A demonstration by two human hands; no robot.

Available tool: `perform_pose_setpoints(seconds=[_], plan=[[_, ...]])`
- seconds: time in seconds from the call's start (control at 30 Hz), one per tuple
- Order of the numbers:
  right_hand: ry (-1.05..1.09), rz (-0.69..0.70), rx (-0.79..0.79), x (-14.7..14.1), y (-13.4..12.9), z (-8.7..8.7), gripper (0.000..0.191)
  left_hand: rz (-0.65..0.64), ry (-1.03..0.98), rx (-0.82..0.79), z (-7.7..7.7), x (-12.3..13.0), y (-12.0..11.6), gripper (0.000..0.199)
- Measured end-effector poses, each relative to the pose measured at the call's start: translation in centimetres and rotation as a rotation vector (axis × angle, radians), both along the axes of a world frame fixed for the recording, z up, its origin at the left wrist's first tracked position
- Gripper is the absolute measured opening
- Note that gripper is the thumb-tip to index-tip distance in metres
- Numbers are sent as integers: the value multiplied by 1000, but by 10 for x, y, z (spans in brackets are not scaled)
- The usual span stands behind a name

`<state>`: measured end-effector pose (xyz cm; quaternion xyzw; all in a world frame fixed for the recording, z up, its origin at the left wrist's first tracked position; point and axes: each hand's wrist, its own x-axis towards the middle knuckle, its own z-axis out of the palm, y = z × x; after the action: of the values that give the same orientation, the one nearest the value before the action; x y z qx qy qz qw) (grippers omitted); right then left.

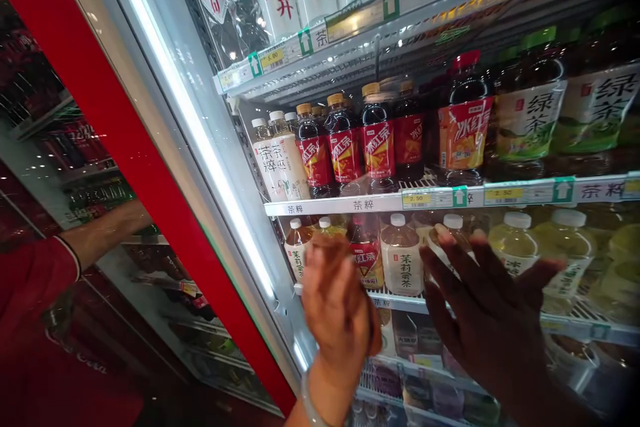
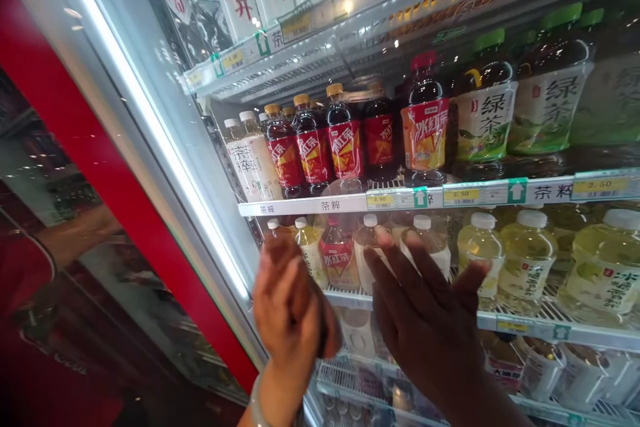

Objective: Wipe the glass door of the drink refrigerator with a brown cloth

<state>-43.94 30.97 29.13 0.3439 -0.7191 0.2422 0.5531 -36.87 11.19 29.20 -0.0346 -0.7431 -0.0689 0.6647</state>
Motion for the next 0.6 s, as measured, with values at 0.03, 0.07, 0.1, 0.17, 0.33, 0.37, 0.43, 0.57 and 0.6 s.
perform_pose_setpoints(seconds=[0.03, 0.07, 0.1, 0.17, 0.33, 0.37, 0.43, 0.57, 0.6], plan=[[0, -2, 1, 0, -3, 0, 70, -85, -40, -96, -1, -4, 12, 52], [4, -5, 6, 0, -6, -1, 69, -162, -64, -160, -3, -7, 22, 48], [8, -12, 8, 0, -8, -2, 68, -217, -83, -212, -3, -9, 27, 46], [27, -26, 7, 0, -10, -5, 67, -232, -80, -229, 0, -10, 26, 48], [51, -53, -11, -2, -11, -6, 64, -83, 9, -32, 8, -9, 16, 67], [56, -51, -20, -3, -12, -6, 61, -109, 4, -49, 6, -11, 21, 64], [69, -21, -44, -4, -13, -5, 53, -190, -31, -152, -1, -15, 33, 56], [57, 1, -21, -4, -11, -6, 53, -226, -76, -234, -3, -12, 26, 54], [59, -7, -8, -4, -10, -6, 57, -185, -68, -200, 1, -9, 15, 57]])
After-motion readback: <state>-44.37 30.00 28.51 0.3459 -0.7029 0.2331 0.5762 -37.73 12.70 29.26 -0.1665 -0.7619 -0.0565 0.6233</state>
